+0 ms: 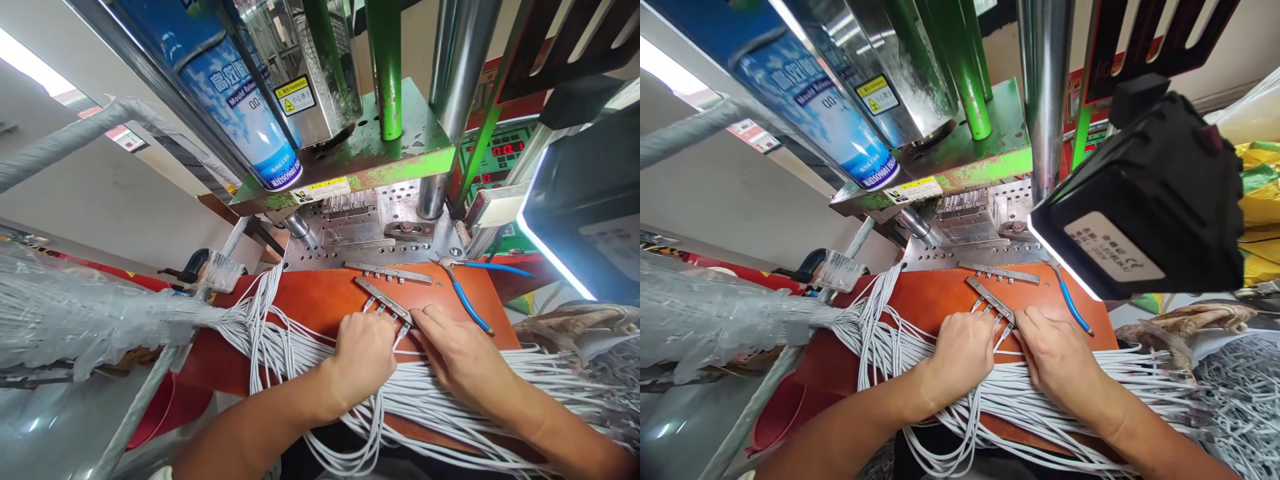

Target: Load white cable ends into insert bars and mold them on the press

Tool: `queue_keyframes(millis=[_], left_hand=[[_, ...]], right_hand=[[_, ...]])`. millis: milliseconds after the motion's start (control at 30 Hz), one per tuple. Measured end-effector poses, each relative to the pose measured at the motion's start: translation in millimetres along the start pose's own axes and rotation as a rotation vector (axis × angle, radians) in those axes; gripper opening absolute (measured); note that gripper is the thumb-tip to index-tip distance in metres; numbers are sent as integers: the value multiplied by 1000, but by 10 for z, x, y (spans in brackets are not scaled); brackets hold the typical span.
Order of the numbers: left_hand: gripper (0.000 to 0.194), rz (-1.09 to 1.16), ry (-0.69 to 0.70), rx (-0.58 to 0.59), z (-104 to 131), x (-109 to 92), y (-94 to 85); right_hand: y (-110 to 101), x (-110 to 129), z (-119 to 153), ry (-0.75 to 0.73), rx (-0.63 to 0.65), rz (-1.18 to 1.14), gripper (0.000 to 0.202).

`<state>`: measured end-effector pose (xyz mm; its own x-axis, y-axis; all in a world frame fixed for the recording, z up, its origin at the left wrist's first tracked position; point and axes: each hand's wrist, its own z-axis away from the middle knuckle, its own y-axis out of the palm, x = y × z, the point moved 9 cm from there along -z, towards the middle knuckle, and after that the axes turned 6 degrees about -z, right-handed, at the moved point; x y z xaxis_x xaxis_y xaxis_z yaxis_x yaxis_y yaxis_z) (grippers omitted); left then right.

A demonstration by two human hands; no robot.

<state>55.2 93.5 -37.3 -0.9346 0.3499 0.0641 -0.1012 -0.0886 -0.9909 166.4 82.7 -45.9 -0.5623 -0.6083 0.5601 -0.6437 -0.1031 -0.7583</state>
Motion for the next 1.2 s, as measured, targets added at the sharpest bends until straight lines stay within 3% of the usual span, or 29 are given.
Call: queue_keyframes(millis=[167, 267, 467, 633, 700, 933, 1200], left_hand=[[26, 6, 3, -1, 21, 8, -44], [30, 5, -8, -66, 136, 49, -163], [33, 206, 241, -220, 546, -36, -274], [37, 311, 329, -190, 704, -19, -158], [33, 306, 331, -168, 654, -32, -118], [20, 210, 36, -156, 197, 27, -92], [24, 204, -7, -188, 158, -13, -114]], right_hand=[[50, -32, 17, 44, 30, 37, 21], [76, -52, 26, 80, 31, 102, 22], [62, -77, 14, 109, 37, 51, 21], [-62, -155, -16, 156, -12, -140, 19], [-75, -154, -31, 153, -21, -154, 19], [-6, 5, -87, 67, -16, -10, 22], [8, -7, -73, 64, 2, -16, 24]])
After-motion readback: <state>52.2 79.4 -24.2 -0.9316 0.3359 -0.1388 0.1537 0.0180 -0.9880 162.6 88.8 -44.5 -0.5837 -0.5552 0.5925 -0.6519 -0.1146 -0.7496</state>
